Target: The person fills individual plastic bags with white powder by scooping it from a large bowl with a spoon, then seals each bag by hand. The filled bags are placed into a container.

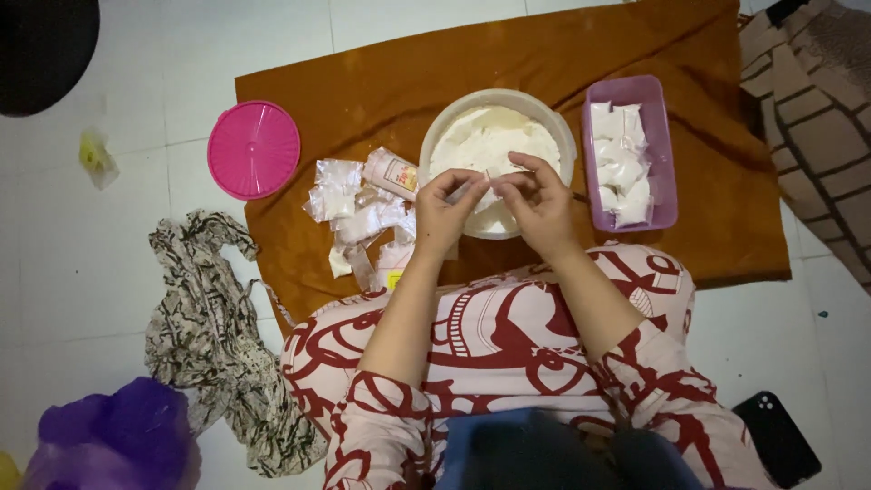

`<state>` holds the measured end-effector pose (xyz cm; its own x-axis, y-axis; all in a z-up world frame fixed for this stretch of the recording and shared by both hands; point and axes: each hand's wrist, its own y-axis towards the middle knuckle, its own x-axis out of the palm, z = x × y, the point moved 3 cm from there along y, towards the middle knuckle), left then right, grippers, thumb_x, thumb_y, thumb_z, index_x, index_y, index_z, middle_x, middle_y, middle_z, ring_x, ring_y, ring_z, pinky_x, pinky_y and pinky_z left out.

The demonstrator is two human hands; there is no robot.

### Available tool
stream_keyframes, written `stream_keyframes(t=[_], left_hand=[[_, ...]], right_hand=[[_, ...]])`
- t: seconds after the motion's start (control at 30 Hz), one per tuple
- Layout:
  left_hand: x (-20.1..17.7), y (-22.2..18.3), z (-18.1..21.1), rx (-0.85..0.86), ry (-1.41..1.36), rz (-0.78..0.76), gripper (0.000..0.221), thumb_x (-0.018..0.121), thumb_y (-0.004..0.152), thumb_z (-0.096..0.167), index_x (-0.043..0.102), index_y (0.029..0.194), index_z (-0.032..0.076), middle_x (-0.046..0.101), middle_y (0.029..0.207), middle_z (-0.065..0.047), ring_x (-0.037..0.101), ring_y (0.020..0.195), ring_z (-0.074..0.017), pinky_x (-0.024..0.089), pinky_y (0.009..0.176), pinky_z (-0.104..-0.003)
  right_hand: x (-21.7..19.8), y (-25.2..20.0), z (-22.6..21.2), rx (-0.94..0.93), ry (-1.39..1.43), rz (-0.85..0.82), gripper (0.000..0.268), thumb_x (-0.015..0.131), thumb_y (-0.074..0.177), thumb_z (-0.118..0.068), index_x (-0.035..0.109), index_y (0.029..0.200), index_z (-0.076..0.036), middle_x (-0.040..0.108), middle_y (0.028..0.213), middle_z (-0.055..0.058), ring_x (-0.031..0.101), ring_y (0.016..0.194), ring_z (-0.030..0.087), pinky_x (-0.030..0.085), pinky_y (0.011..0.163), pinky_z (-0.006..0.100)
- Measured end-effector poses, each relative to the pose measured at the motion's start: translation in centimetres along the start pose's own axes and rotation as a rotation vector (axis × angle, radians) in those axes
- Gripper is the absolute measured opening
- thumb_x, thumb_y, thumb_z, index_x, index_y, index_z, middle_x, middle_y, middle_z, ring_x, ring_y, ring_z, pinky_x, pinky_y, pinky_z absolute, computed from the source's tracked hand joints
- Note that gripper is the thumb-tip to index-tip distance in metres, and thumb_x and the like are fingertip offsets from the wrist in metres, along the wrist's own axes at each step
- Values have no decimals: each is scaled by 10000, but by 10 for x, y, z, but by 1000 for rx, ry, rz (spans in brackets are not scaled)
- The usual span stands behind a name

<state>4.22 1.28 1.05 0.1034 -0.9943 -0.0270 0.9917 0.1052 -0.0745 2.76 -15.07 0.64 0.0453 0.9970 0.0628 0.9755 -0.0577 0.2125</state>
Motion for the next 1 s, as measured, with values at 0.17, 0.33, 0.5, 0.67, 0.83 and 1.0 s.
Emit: stream_keyframes(t=[0.17,0.33,0.5,0.67,0.83,1.0], left_hand=[[-6,6,-17,25,-18,-11,239,867,843,184,767,1049,114,754,890,-75,674,842,-128,593,815,-333],[-12,14,-24,67,-181,107,165,792,903,96,714,1048,94,683,864,-21,662,780,-96,610,700,-248],[-8,-3,15,517,147,37,753,865,845,247,474,1434,-13,532,1398,-238,494,1349,-367,358,1184,-510],[8,-13,21,831,775,8,1047,887,727,552,434,1557,101,593,1401,-139,491,1389,-367,22,1226,-673],[11,-8,7,928,887,50,954,865,756,541,489,1516,104,708,1181,-109,666,1180,-284,73,1236,-660],[11,-7,6,919,745,31,762,903,766,402,605,1394,89,680,996,-55,681,938,-245,486,1055,-501]], right_hand=[[-11,5,2,85,99,50,457,730,963,2,531,1370,-52,754,968,112,693,848,99,588,845,244],[-17,6,6,140,110,59,449,728,951,25,534,1347,-56,747,948,104,671,811,73,580,795,204],[-19,5,8,159,206,69,436,748,949,7,536,1325,-53,744,936,104,692,811,94,594,790,215],[-24,4,20,172,217,31,454,767,928,19,526,1311,-21,740,914,125,699,787,110,642,684,236],[-23,3,31,165,246,12,432,776,933,12,535,1290,-8,737,917,142,711,784,136,664,634,284],[-23,3,29,95,152,-10,393,772,927,28,557,1256,-2,740,930,151,706,766,125,647,659,261]])
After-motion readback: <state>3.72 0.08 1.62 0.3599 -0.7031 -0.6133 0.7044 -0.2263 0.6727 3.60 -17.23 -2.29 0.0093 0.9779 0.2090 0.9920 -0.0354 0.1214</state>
